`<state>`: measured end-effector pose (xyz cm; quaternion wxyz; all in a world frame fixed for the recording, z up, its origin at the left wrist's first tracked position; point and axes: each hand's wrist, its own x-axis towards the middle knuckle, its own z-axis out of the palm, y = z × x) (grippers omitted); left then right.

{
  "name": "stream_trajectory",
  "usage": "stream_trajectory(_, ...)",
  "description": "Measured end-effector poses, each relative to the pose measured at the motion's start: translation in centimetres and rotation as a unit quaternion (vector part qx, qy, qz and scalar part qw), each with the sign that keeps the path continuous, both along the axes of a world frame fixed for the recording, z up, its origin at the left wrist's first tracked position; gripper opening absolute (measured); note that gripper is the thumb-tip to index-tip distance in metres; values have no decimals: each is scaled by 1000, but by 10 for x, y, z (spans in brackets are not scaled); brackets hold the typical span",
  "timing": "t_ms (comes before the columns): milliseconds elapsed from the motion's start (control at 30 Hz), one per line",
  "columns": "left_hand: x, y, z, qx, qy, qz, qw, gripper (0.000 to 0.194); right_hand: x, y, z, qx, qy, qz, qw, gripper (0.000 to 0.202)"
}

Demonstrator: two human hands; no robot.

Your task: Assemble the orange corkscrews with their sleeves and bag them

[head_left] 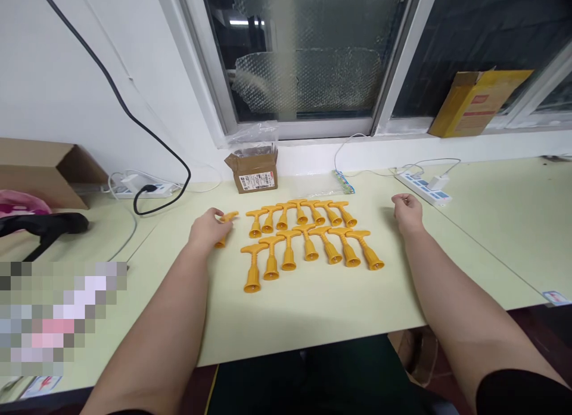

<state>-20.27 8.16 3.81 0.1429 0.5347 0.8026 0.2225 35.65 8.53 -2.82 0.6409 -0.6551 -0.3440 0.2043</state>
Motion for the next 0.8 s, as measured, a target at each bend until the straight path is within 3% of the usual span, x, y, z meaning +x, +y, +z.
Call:
stream_trajectory(67, 3, -2, 10, 83, -137, 43, 986, 49, -7, -4, 11, 34, 2, -15, 999, 14)
stream_trajectory(100, 8, -5, 17, 124, -228, 45, 965, 54, -13, -5, 18, 53, 3, -19, 998, 13)
stream_trajectory(200, 43, -19, 37, 179, -476, -53, 859, 59, -44, -12, 43, 102, 12, 15, 995, 13)
stream_trajectory(300, 95, -39, 46, 176, -548, -175, 799, 55, -94, -25, 66, 100, -12, 164, 981, 16)
stream_trajectory(433, 149, -57, 29, 188, -559, -278, 758, 57, -160, -48, 80, 54, -31, 441, 895, 28)
stream_trajectory(467, 156, -59, 22, 198, -554, -291, 755, 56, -171, -53, 79, 38, -28, 485, 873, 32)
stream_trajectory(533, 160, -63, 8, 218, -521, -306, 767, 53, -186, -63, 75, 11, -20, 515, 857, 34)
stream_trajectory(600, 153, -66, 0, 234, -432, -319, 810, 48, -192, -71, 70, -14, -13, 541, 841, 32)
stream_trajectory(700, 137, -69, -1, 255, -240, -339, 873, 37, -192, -79, 65, -49, 8, 566, 823, 33)
stream_trajectory(800, 127, -70, 7, 299, -122, -368, 872, 34, -189, -82, 64, -76, 50, 558, 825, 37)
